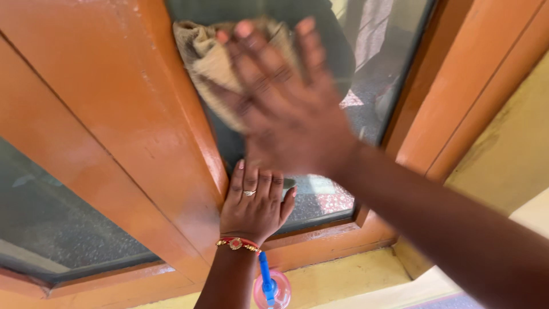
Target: The person wipes the glass panels of a wooden door using a cloth and a spray bottle, applying cleaner and rubbing in circular motions.
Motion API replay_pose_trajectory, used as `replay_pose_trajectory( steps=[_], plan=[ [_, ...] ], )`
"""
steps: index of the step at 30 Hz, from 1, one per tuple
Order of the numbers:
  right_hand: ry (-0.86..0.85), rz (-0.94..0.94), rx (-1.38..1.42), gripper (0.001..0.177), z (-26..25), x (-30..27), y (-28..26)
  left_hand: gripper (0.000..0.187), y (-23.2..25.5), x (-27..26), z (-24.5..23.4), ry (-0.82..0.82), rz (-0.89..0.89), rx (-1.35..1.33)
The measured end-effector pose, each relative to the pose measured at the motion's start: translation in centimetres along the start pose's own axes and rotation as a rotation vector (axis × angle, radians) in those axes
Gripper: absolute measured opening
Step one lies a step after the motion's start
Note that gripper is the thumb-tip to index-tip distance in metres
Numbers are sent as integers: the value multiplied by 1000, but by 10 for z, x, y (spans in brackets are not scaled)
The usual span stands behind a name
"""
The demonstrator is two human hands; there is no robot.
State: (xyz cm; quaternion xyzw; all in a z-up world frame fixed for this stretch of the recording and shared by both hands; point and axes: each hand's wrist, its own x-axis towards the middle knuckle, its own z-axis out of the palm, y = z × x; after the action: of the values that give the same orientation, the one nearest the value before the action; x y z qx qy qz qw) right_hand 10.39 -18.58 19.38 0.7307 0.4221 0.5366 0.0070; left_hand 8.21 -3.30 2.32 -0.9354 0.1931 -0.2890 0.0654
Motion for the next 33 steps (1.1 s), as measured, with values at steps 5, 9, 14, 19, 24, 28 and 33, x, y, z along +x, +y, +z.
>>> replay_pose_trajectory(
  steps=[5, 9, 14, 19, 24, 28, 33],
  plan=[
    [-42, 198, -282, 74, -35, -68, 73, 70, 0, 4, -7, 429, 37, 175],
    [-98, 313, -295, 68, 6, -158, 19, 70, 0, 2, -11, 409, 32, 200],
    [-343, 301, -241, 53, 34, -237, -49, 69, -1, 2, -4, 403, 33, 178],
    [-351, 425, -452, 68, 8, -166, -2, 68, -4, 3, -3, 413, 32, 217],
    [55, 472, -202, 69, 2, -93, 32, 67, -2, 2, -5, 425, 39, 173],
    [-99, 420, -150, 71, 27, -134, -2, 68, -3, 3, -1, 427, 49, 173],
    [-465, 237, -310, 59, 14, -144, -22, 69, -4, 6, -3, 442, 54, 159]
  ],
)
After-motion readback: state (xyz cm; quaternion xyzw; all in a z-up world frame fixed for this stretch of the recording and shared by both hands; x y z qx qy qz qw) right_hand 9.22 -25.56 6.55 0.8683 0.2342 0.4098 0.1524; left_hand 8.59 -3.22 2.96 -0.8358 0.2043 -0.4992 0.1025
